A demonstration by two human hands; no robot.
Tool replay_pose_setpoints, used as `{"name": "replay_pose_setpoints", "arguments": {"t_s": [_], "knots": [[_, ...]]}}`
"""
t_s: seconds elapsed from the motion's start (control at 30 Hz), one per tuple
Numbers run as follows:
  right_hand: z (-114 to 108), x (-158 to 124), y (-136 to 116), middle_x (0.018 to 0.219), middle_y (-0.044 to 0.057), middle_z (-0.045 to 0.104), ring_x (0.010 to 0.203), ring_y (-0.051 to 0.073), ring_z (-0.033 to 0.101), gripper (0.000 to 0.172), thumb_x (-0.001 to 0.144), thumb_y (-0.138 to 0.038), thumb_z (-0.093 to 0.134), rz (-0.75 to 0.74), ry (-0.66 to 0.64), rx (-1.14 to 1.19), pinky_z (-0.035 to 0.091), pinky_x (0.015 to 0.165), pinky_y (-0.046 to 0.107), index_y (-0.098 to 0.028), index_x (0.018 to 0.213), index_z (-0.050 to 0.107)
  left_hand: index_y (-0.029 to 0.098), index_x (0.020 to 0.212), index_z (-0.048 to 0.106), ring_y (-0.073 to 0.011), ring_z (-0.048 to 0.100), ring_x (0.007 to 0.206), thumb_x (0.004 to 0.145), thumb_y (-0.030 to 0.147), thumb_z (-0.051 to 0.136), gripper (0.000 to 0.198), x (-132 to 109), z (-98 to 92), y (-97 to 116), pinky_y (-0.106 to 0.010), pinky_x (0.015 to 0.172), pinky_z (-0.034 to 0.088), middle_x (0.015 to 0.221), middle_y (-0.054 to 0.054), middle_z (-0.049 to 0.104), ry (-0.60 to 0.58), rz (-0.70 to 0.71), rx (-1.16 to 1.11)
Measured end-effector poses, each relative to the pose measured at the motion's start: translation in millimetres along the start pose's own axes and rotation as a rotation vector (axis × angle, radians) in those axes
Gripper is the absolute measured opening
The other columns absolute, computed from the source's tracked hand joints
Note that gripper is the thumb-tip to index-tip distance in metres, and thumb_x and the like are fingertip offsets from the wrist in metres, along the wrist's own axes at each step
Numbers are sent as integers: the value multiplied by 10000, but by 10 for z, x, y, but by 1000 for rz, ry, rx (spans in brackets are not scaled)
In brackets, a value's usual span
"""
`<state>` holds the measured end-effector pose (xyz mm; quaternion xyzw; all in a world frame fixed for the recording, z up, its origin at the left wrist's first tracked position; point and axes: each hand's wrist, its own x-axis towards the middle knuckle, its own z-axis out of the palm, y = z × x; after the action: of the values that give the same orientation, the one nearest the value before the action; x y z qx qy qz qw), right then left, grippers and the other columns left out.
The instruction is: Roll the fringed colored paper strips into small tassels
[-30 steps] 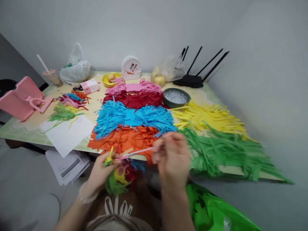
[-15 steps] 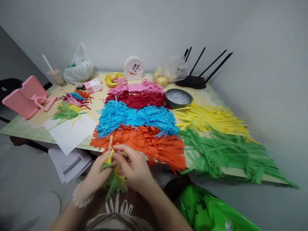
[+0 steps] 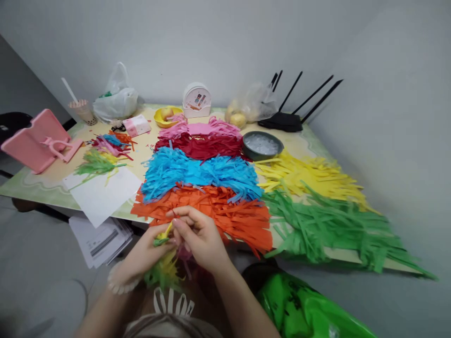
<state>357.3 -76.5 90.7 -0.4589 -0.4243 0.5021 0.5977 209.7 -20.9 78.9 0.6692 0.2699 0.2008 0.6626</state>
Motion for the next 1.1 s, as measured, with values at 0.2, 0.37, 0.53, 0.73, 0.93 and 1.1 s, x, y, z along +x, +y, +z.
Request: {"name": "replay_pose_setpoints", "arguments": {"t_s": [0.2, 0.37, 0.53, 0.73, 0.93, 1.1], "knots": [[-75, -3, 45, 563, -50, 533, 481, 82, 486, 180, 931, -347, 591, -9, 38, -129, 385, 477, 199, -177, 895, 635, 138, 855, 674, -95, 503, 595, 797, 487, 738, 359, -17, 12, -126, -197, 593, 420, 714, 0, 592, 2, -93, -358], [-80, -56, 45, 560, -65, 513, 461, 76, 441, 134, 909, -292, 604, -113, 150, -235, 347, 460, 197, -191, 981, 656, 119, 773, 654, -64, 491, 496, 782, 496, 754, 390, 3, 20, -161, -173, 499, 395, 660, -5, 599, 151, -164, -613], [29, -175, 116, 545, -62, 533, 448, 87, 464, 159, 896, -360, 628, -12, 215, -174, 366, 443, 192, -213, 867, 575, 142, 887, 654, -98, 599, 616, 780, 387, 781, 295, 52, 33, -99, -182, 606, 480, 711, -2, 660, 395, -68, -528], [79, -201, 157, 539, -46, 549, 448, 98, 483, 248, 877, -430, 645, 59, 206, -161, 398, 444, 203, -217, 807, 540, 157, 916, 657, -109, 627, 658, 817, 362, 748, 245, 31, 60, -112, -187, 642, 493, 717, 1, 683, 401, -12, -442], [71, -150, 136, 526, -68, 549, 417, 67, 434, 252, 864, -405, 670, 69, 191, -54, 347, 418, 174, -209, 832, 515, 173, 901, 706, -135, 654, 755, 836, 283, 702, 127, 1, 48, -70, -208, 724, 495, 811, -14, 727, 403, 38, -106], [-45, -42, 214, 537, -62, 606, 397, 93, 496, 417, 841, -443, 696, 116, 99, 11, 401, 420, 201, -189, 1146, 566, 170, 841, 733, -159, 662, 732, 820, 166, 641, 94, -7, 55, -23, -241, 729, 491, 776, -29, 728, 337, 142, 191]]}}
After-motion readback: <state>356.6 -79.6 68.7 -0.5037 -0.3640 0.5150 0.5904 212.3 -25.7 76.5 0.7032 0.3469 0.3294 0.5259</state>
